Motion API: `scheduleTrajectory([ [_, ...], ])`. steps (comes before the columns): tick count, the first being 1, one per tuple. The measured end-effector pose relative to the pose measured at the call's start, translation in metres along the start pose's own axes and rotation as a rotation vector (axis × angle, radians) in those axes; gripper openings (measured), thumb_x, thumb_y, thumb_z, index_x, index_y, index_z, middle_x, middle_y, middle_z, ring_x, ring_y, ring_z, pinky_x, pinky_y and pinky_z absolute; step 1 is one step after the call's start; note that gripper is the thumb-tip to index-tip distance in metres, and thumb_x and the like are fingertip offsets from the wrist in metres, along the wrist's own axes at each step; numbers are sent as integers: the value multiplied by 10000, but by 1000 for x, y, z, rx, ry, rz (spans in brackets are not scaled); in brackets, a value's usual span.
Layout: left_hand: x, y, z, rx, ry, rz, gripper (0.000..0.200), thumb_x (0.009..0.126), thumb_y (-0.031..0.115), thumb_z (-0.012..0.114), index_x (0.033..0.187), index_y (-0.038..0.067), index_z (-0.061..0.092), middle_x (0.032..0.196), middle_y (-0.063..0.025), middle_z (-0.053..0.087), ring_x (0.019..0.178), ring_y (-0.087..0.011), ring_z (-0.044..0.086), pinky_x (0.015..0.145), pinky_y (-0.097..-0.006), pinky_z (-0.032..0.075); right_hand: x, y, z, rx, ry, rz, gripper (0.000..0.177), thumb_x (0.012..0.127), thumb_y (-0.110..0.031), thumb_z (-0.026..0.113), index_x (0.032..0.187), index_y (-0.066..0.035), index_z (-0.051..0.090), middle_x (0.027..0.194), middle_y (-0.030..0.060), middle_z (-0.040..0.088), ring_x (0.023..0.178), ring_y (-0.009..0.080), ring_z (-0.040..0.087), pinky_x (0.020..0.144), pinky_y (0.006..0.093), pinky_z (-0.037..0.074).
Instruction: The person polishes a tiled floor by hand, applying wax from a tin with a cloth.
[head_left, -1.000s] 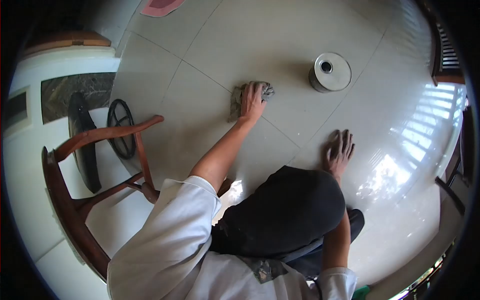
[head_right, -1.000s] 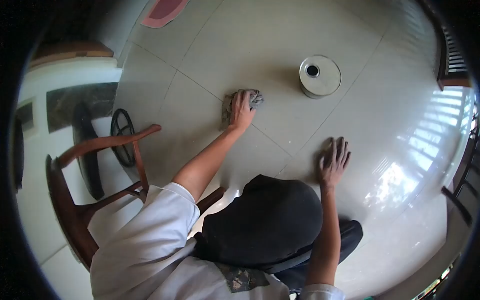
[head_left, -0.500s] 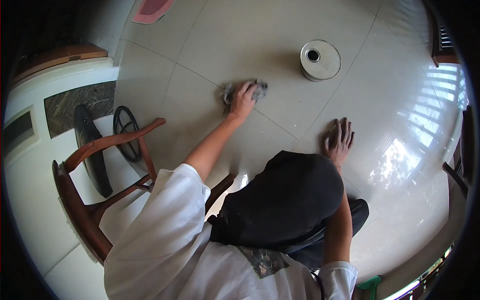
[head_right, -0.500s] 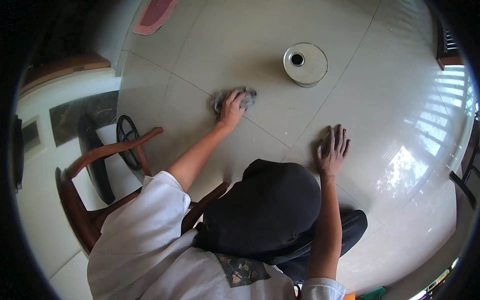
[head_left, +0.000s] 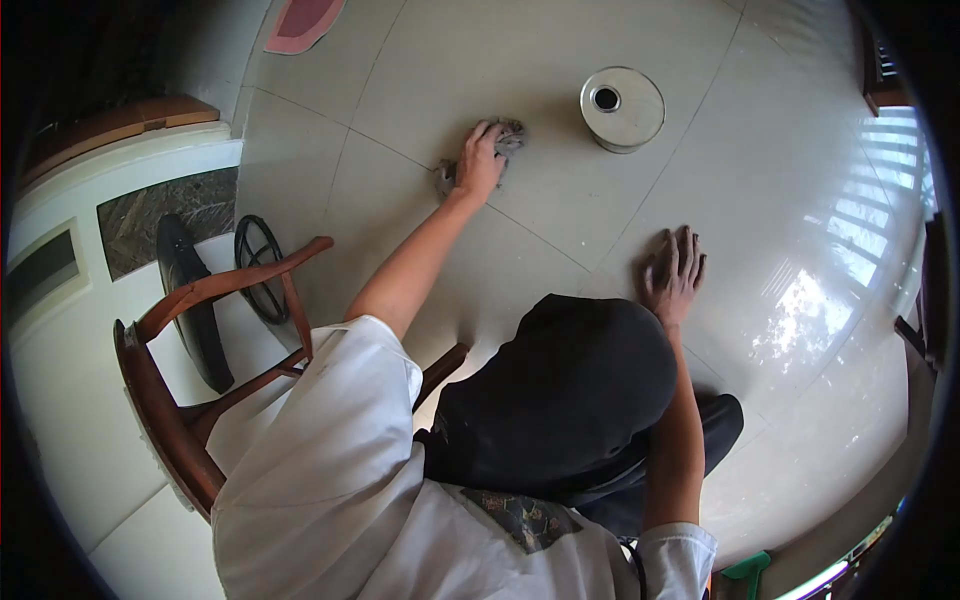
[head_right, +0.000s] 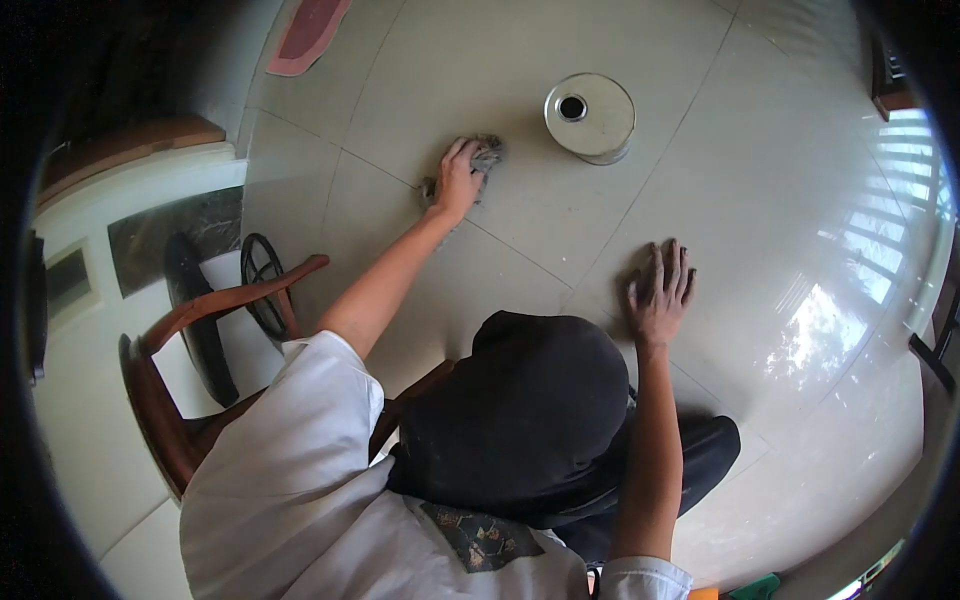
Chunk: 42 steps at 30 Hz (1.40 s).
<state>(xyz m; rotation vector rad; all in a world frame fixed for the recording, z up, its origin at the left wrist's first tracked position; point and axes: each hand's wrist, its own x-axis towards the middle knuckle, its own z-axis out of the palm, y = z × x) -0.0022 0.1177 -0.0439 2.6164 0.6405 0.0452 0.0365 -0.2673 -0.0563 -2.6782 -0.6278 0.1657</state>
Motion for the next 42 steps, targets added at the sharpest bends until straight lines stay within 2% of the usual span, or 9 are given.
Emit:
scheduleTrajectory([
  [5,-83,-25,5,49,-128,94,547,671,-49,680,1199,72,606,1300,-201,548,1154,-390,551,972,-430,480,0,-2,-2,11,19,5,737,798,-304,632,1481,-215,371,1591,51,259,1467,255,227,1212,465,127],
  [9,-66,-15,-12,25,-231,173,534,675,-51,664,1186,95,609,1246,-185,571,1122,-392,558,952,-449,482,2,0,-5,-18,-2,4,731,804,-311,629,1480,-213,372,1587,56,264,1466,256,229,1210,464,133],
  [21,22,22,-32,98,-20,62,486,717,-53,636,1183,83,628,1192,-161,596,1119,-386,559,941,-444,484,1,-2,-3,-28,18,10,671,835,-332,609,1460,-199,404,1571,74,297,1461,259,245,1205,467,141],
  [23,14,28,-36,61,-243,-2,548,727,-43,648,1260,67,580,1298,-211,551,1202,-410,509,1030,-452,430,-1,-2,-5,-20,-11,9,669,841,-335,605,1463,-202,398,1578,69,281,1465,256,233,1206,464,137],
  [26,-23,19,-29,73,-314,-1,554,721,-46,641,1254,98,595,1315,-187,551,1200,-389,517,1022,-443,437,-1,0,1,-37,9,13,680,839,-336,605,1469,-206,385,1584,63,268,1469,253,222,1209,461,133],
  [29,-72,12,-20,107,-260,37,491,708,-46,629,1179,95,615,1268,-153,572,1189,-375,523,989,-450,448,0,-3,-9,-17,-30,12,680,841,-334,604,1472,-209,380,1584,59,267,1470,253,220,1207,461,139],
  [32,-82,5,-22,20,-397,1,427,692,-39,626,1098,91,604,1168,-126,583,1147,-362,539,944,-450,458,-1,-2,-8,-12,-44,27,686,837,-334,607,1472,-210,379,1584,60,267,1471,253,217,1207,465,140],
  [37,-52,3,-39,129,-454,286,429,660,-48,616,1061,100,579,1077,-113,566,1073,-343,541,926,-436,458,-1,-1,-2,-4,-32,18,686,832,-331,611,1468,-204,388,1583,63,269,1470,253,219,1205,472,141],
  [42,-37,-1,-31,90,-383,291,397,676,-53,601,1045,91,576,1085,-126,566,1077,-356,534,930,-441,451,-1,0,-7,-6,-43,17,690,825,-327,619,1464,-193,396,1581,68,274,1468,252,224,1202,472,143],
])
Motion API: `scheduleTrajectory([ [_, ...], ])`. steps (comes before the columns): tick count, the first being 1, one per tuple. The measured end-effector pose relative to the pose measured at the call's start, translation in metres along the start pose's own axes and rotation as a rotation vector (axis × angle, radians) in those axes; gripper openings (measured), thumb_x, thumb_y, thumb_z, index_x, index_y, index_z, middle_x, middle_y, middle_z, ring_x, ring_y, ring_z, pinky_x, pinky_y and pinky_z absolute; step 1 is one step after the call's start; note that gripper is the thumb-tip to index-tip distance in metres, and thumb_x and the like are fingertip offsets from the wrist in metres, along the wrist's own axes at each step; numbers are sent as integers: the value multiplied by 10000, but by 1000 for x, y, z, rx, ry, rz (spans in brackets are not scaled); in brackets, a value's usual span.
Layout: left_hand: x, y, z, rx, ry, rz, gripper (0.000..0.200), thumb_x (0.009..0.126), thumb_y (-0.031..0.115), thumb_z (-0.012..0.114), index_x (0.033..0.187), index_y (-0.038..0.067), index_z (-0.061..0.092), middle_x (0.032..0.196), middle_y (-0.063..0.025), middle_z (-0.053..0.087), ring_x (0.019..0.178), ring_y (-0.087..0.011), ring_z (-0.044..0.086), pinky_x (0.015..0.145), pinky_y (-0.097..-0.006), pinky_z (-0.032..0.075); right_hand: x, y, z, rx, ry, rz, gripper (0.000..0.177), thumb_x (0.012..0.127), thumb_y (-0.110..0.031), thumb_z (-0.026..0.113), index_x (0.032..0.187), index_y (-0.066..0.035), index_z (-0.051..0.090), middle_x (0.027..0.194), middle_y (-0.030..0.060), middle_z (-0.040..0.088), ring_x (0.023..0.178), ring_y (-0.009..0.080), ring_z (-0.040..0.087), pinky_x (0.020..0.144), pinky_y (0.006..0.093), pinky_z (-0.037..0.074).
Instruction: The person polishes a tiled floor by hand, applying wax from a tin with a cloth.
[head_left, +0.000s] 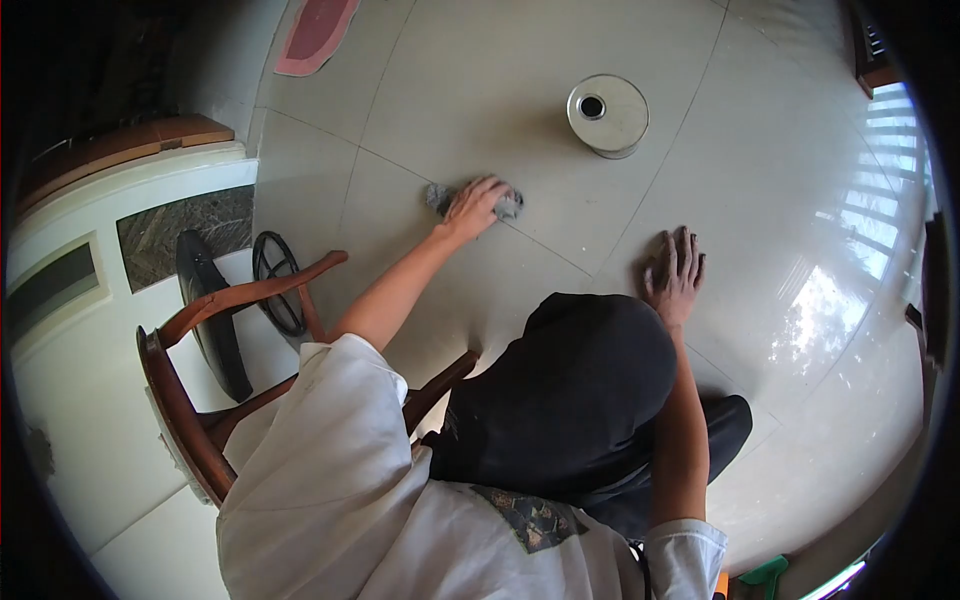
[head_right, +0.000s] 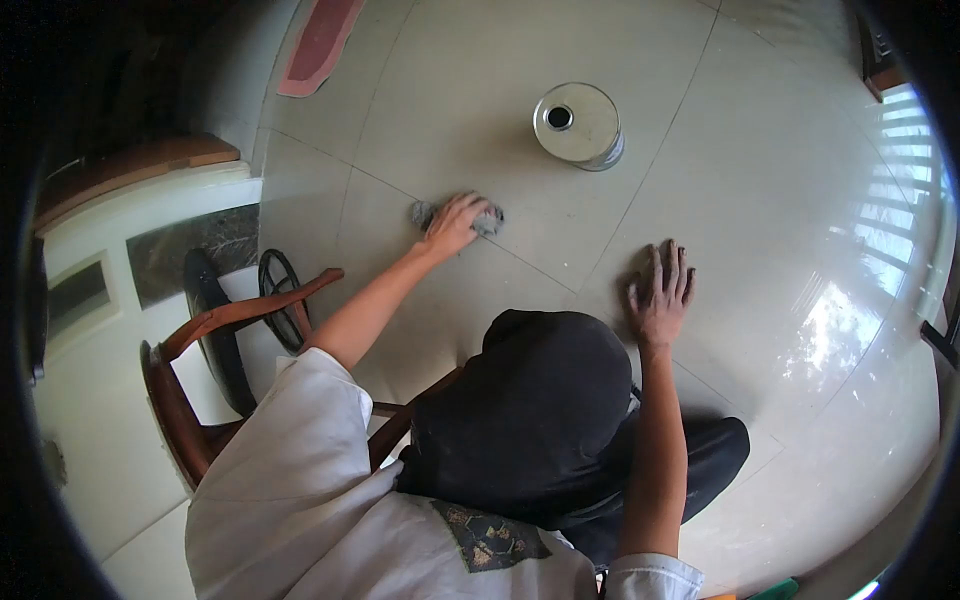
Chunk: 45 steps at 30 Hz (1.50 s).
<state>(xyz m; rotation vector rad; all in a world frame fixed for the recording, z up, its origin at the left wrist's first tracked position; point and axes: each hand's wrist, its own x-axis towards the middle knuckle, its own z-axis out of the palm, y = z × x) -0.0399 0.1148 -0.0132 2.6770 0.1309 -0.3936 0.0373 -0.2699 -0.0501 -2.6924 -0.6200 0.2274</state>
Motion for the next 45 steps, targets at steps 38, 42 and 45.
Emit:
scheduleTrajectory([
  [38,35,82,62,-112,276,198,464,612,-71,662,1045,96,647,1078,-90,614,1048,-322,577,922,-413,486,0,-2,-3,-29,19,7,726,795,-333,655,1463,-206,400,1580,55,276,1455,263,251,1195,478,167],
  [42,-11,9,42,51,275,-29,462,633,-45,703,1063,112,641,1107,-100,599,1073,-325,566,927,-408,489,-1,1,2,-11,25,8,743,780,-336,664,1463,-211,399,1583,50,270,1460,257,242,1197,477,165],
  [45,-27,-18,14,25,239,-207,441,649,-64,689,1058,90,635,1105,-121,593,1080,-343,558,924,-422,481,0,1,2,30,20,-1,756,768,-331,668,1464,-221,397,1582,50,274,1461,255,241,1197,477,163],
])
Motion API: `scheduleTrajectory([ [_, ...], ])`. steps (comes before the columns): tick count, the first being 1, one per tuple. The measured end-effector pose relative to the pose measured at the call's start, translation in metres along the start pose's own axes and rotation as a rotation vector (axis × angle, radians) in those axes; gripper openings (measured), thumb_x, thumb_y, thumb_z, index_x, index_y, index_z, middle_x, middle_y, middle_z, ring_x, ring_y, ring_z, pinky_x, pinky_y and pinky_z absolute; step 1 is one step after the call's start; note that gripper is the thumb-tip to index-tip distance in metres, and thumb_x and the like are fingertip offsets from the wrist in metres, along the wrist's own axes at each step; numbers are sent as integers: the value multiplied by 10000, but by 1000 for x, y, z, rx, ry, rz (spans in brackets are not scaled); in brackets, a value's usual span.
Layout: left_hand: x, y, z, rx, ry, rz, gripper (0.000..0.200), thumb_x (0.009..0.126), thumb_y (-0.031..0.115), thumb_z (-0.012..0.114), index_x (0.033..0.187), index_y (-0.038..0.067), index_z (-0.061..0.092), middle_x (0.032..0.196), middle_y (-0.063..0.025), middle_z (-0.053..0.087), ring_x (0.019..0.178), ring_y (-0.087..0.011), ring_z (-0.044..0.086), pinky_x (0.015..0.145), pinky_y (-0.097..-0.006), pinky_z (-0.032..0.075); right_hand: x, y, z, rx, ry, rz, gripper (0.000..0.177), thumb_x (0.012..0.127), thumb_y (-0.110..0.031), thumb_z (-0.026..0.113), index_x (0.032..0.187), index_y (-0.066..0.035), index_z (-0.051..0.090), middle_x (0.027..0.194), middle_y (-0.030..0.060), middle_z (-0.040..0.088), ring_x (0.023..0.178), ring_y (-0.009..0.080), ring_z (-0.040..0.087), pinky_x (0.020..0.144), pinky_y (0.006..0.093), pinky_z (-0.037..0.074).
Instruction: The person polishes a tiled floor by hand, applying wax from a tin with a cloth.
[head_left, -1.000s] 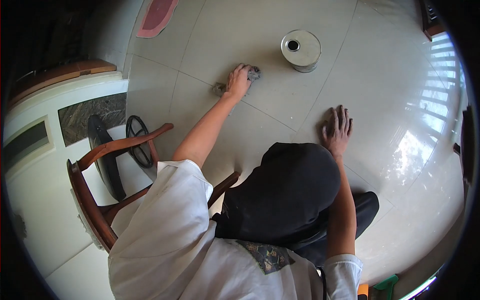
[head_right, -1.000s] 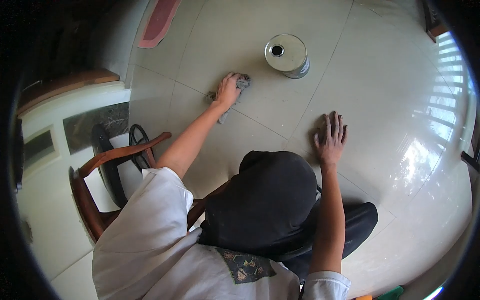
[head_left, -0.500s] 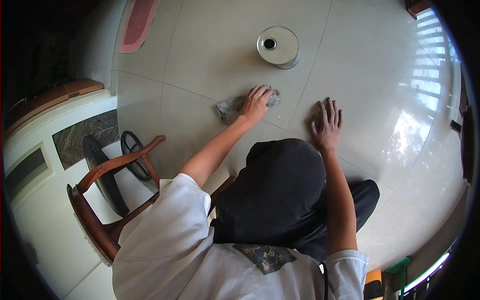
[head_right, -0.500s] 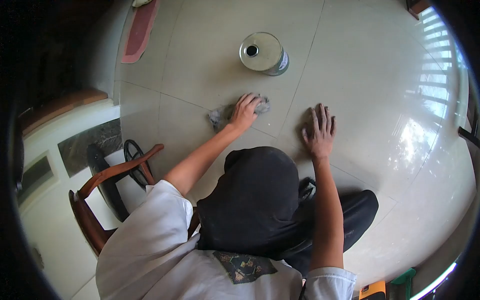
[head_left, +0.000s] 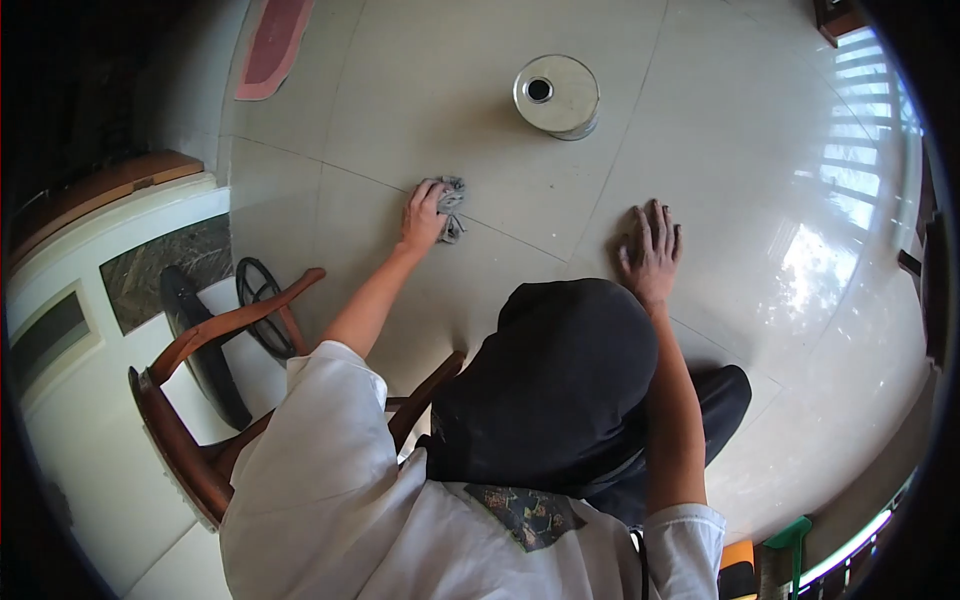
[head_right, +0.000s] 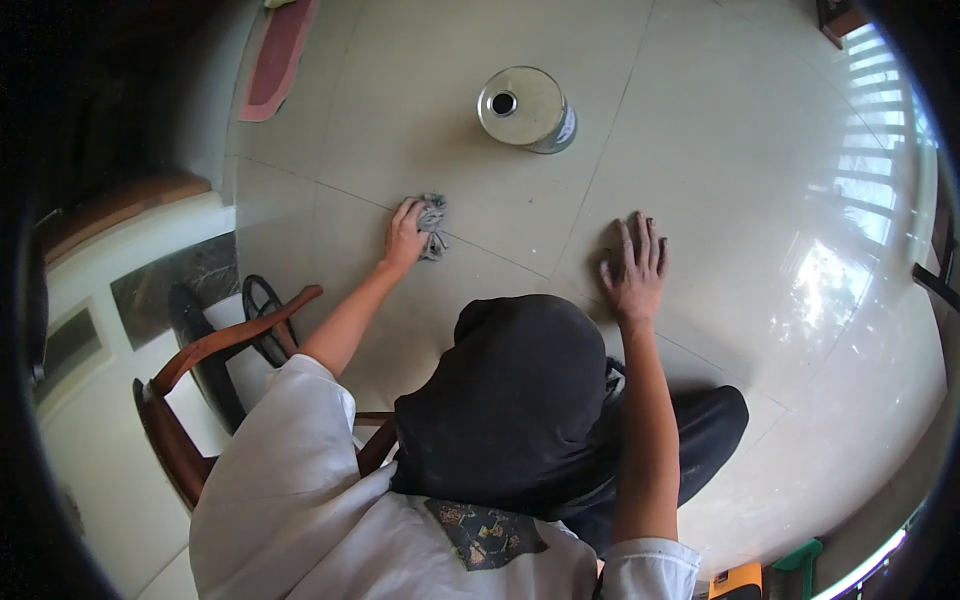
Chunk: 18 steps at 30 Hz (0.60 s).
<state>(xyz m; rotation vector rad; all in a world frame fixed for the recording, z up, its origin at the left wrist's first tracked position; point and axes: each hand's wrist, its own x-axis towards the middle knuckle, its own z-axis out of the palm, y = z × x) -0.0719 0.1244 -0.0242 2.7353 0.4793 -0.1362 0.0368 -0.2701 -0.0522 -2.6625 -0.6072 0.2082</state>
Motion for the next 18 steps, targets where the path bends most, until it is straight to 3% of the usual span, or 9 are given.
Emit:
scheduleTrajectory([
  [2,3,4,-1,18,36,-2,422,665,-75,664,1061,68,630,1088,-132,597,1068,-365,558,909,-435,478,0,0,-1,-19,6,5,755,763,-330,672,1460,-222,404,1577,52,285,1458,256,248,1195,480,169],
  [4,11,18,5,-23,75,-136,421,678,-71,658,1078,54,619,1123,-141,593,1048,-389,566,882,-445,487,3,-1,-4,-10,-1,24,763,761,-332,674,1463,-215,400,1576,57,284,1457,256,250,1195,481,169],
  [6,30,44,28,-98,140,-91,453,674,-66,657,1107,52,598,1147,-150,579,1028,-408,574,859,-454,496,1,0,-5,-2,-27,18,771,763,-346,673,1470,-214,393,1577,62,282,1455,257,254,1194,481,168],
  [10,67,164,79,-318,45,218,462,651,-57,667,1091,69,603,1130,-129,580,1037,-374,580,865,-444,503,1,1,-2,-26,-12,21,778,768,-357,673,1477,-215,385,1578,66,281,1451,258,260,1194,482,164],
  [11,67,183,83,-326,43,230,462,651,-57,667,1091,69,603,1130,-129,580,1037,-374,580,865,-444,503,1,2,-1,-2,2,14,775,773,-360,672,1477,-214,385,1578,65,281,1452,258,260,1195,483,162],
  [13,56,214,92,-301,-38,452,463,641,-54,678,1076,90,615,1105,-108,581,1065,-333,565,909,-420,490,0,3,-2,26,-22,23,761,783,-364,668,1475,-208,393,1578,68,281,1454,258,257,1196,483,155],
  [18,15,156,83,-231,-168,459,587,617,-44,687,1179,114,624,1157,-126,573,1131,-354,533,964,-437,460,-3,10,3,77,-2,7,732,800,-378,651,1467,-197,410,1581,70,280,1454,257,267,1195,480,159],
])
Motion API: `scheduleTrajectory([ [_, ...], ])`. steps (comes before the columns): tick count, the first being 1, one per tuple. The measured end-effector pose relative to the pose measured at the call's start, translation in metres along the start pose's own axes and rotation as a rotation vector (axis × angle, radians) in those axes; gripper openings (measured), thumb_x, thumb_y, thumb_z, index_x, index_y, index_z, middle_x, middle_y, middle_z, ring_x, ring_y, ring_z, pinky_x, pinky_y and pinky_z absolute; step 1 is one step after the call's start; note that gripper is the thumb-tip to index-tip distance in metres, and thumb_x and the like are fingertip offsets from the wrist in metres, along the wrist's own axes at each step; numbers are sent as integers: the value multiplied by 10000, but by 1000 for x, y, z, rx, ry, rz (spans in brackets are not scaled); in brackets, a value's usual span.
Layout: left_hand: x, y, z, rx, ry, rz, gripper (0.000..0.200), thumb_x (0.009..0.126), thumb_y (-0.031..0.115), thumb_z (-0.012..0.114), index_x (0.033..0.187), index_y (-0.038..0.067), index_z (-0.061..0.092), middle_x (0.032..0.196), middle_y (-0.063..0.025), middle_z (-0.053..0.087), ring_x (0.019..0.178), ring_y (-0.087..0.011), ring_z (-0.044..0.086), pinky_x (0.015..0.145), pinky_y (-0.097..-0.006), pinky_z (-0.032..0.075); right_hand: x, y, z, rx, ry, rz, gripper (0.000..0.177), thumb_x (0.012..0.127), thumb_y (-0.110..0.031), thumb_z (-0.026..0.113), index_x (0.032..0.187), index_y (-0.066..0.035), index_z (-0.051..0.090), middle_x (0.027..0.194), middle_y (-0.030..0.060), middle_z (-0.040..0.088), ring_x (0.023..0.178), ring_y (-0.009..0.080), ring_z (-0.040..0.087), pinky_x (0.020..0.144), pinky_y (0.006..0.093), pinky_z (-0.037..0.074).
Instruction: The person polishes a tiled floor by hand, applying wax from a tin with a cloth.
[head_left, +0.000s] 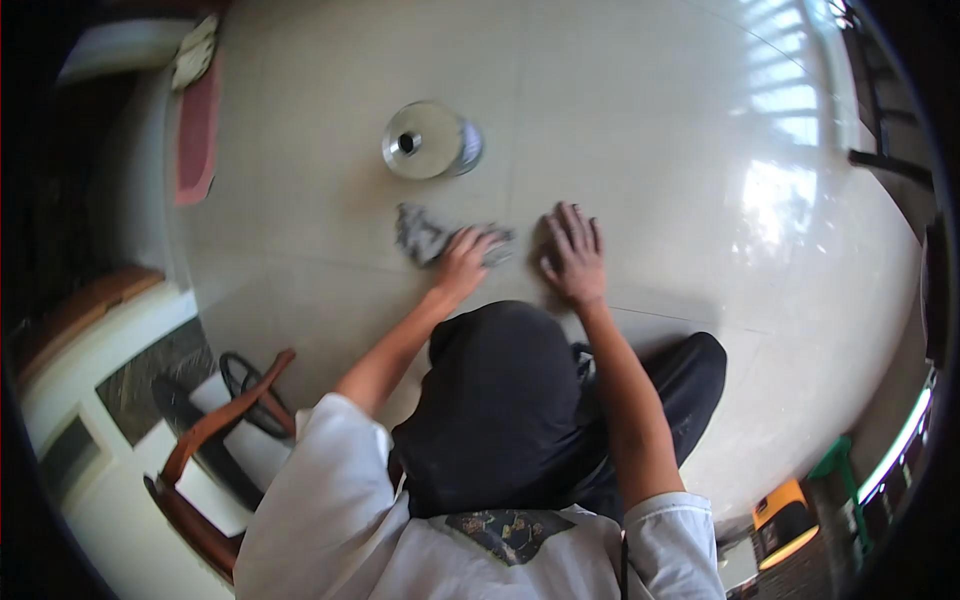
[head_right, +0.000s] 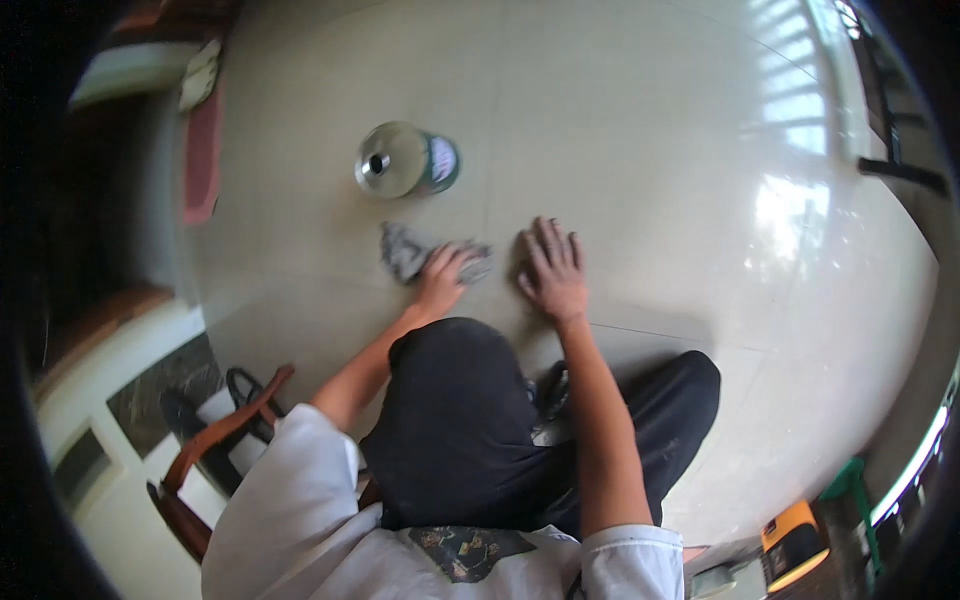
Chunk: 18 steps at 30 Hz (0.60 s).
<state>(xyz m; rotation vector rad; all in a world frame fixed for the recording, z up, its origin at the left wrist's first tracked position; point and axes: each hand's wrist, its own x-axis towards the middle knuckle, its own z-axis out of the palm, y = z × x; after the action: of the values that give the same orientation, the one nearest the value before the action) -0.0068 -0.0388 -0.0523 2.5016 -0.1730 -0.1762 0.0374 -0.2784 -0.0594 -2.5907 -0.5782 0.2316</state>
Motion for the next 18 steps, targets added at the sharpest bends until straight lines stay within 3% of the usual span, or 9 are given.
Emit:
scheduleTrajectory([
  [1,-21,0,-11,-48,-36,-141,587,627,-38,672,1195,100,618,1190,-148,569,1138,-373,531,977,-446,453,0,0,-1,-1,-14,5,732,803,-389,650,1466,-192,411,1583,72,276,1455,255,265,1195,479,158],
  [2,-51,-25,-1,-5,-31,-152,547,651,13,683,1189,86,618,1226,-168,560,1137,-388,533,982,-449,450,0,-1,-4,-2,-24,9,732,806,-399,649,1465,-186,412,1585,74,273,1457,252,263,1195,478,157],
  [4,-91,-27,-12,18,-59,-160,426,770,260,690,1149,74,631,1207,-184,567,1095,-397,557,938,-464,465,-1,0,-3,-23,-20,-7,745,812,-421,645,1471,-176,399,1588,77,265,1462,250,251,1196,476,157],
  [6,-115,-45,1,123,-201,-85,409,803,318,677,1123,67,636,1181,-175,576,1072,-388,569,911,-476,468,-1,-2,-7,-45,-34,-9,758,822,-439,636,1482,-169,378,1591,77,257,1464,249,243,1195,476,160],
  [8,-136,-55,61,-979,433,-644,392,820,340,663,1106,73,638,1147,-158,587,1038,-375,585,891,-477,471,-2,-1,-3,-20,-34,-21,765,836,-459,624,1490,-162,362,1594,89,247,1467,256,234,1197,475,155],
  [13,-128,-63,73,-877,378,-295,392,819,339,663,1108,75,638,1144,-158,588,1033,-375,587,890,-476,472,-4,-1,-7,-27,-5,-44,751,851,-477,608,1489,-166,362,1593,102,247,1471,263,230,1190,480,169],
  [18,-122,-69,79,-627,279,-100,391,819,337,663,1110,78,637,1141,-157,589,1027,-374,589,888,-474,474,-5,-3,-6,-83,38,-51,720,870,-472,579,1484,-162,365,1591,99,251,1473,257,228,1191,485,157],
])
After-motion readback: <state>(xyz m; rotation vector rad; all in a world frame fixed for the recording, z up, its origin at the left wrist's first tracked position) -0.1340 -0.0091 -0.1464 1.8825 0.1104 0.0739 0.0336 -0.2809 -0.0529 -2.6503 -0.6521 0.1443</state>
